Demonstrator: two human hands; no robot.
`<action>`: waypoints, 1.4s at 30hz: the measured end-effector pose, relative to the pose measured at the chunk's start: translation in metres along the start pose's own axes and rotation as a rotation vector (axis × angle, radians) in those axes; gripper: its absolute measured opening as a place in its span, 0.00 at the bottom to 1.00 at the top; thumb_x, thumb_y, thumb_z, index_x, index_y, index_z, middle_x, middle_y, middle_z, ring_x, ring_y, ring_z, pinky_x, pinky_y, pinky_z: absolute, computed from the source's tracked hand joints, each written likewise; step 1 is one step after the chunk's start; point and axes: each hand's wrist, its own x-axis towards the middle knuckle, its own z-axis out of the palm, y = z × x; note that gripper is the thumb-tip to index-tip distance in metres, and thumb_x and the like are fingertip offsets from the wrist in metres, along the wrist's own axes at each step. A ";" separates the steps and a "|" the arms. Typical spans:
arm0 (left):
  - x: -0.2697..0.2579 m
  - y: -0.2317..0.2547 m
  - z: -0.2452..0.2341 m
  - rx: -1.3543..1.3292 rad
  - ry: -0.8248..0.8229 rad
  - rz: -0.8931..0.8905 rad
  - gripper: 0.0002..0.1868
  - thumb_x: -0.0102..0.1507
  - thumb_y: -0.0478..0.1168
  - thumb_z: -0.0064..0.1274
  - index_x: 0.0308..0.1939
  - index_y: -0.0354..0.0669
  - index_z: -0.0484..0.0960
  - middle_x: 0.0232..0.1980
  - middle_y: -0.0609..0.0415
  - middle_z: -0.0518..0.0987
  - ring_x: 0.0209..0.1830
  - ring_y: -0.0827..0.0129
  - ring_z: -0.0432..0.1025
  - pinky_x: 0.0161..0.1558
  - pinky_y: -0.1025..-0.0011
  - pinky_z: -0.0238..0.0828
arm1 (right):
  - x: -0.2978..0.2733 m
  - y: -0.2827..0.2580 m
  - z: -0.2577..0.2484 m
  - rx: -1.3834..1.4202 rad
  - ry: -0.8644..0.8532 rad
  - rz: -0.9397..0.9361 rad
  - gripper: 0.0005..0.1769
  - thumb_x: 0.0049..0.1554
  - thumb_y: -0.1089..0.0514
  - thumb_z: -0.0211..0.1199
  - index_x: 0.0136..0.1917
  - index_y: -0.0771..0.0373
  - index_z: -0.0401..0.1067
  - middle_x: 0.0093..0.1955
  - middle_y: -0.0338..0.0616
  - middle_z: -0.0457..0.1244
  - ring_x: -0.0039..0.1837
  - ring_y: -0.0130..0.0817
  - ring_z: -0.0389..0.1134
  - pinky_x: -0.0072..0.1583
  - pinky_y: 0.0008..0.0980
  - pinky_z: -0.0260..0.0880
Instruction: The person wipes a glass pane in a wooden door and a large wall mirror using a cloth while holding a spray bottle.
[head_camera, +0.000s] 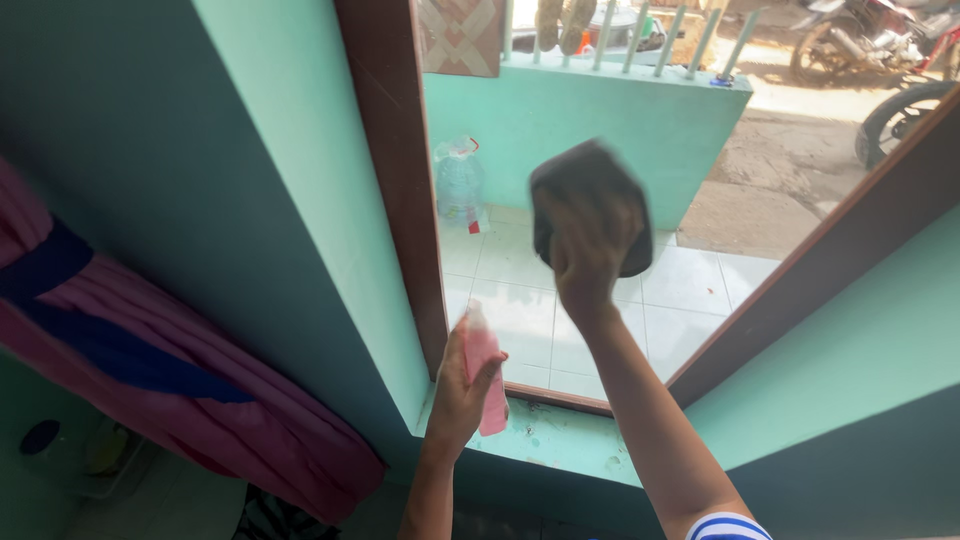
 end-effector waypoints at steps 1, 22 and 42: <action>0.002 0.003 0.002 -0.001 -0.008 -0.003 0.39 0.67 0.51 0.53 0.76 0.40 0.56 0.63 0.51 0.72 0.52 0.70 0.78 0.57 0.68 0.76 | -0.009 -0.002 0.000 0.010 -0.087 -0.030 0.24 0.54 0.67 0.62 0.62 0.52 0.79 0.63 0.42 0.67 0.72 0.46 0.57 0.75 0.55 0.48; 0.030 0.059 0.000 -0.006 0.135 0.222 0.46 0.61 0.31 0.48 0.82 0.44 0.48 0.66 0.44 0.69 0.50 0.67 0.74 0.47 0.64 0.82 | -0.115 0.039 -0.045 -0.157 -0.285 -0.028 0.17 0.60 0.57 0.65 0.62 0.42 0.78 0.65 0.26 0.67 0.72 0.35 0.59 0.75 0.48 0.49; 0.057 0.092 0.031 0.614 0.278 0.565 0.39 0.67 0.33 0.55 0.79 0.57 0.56 0.54 0.46 0.67 0.53 0.58 0.74 0.51 0.63 0.82 | -0.117 0.043 -0.061 -0.154 -0.280 0.017 0.16 0.61 0.58 0.63 0.62 0.44 0.78 0.64 0.28 0.68 0.72 0.36 0.59 0.75 0.48 0.50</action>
